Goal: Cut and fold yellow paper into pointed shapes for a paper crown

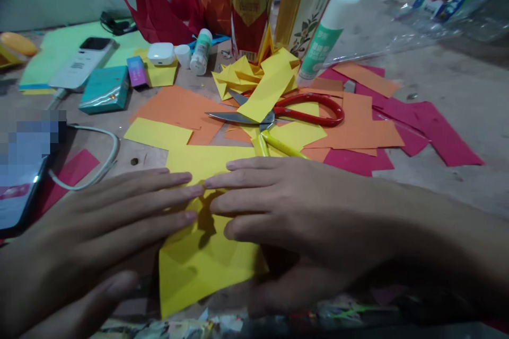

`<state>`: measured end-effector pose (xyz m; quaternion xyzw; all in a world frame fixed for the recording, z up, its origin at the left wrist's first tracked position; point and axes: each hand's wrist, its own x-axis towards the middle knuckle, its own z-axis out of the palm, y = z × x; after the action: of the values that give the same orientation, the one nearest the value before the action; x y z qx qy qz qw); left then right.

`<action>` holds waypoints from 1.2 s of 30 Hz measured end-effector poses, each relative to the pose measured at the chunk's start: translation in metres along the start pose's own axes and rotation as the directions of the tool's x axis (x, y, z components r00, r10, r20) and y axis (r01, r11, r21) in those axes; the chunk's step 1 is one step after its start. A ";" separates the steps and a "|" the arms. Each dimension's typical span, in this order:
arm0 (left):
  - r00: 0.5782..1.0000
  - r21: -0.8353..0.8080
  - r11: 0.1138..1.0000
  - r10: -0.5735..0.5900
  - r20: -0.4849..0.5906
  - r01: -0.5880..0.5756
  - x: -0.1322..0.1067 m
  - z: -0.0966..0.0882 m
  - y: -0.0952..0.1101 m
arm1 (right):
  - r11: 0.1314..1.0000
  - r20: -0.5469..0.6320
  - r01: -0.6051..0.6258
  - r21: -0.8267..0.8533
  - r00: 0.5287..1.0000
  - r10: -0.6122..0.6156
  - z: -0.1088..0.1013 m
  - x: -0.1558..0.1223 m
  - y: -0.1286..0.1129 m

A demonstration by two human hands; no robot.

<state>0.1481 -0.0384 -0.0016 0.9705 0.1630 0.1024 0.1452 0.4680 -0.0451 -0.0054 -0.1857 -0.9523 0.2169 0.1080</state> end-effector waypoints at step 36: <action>0.996 0.143 0.987 0.076 -0.054 -0.068 0.006 0.023 0.012 | 0.943 -0.272 -0.286 -0.171 0.934 0.233 0.016 -0.002 0.000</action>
<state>0.1627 -0.0526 -0.0188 0.9801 0.1390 0.1245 0.0678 0.4650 -0.0521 -0.0195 -0.3463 -0.9155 0.1036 0.1763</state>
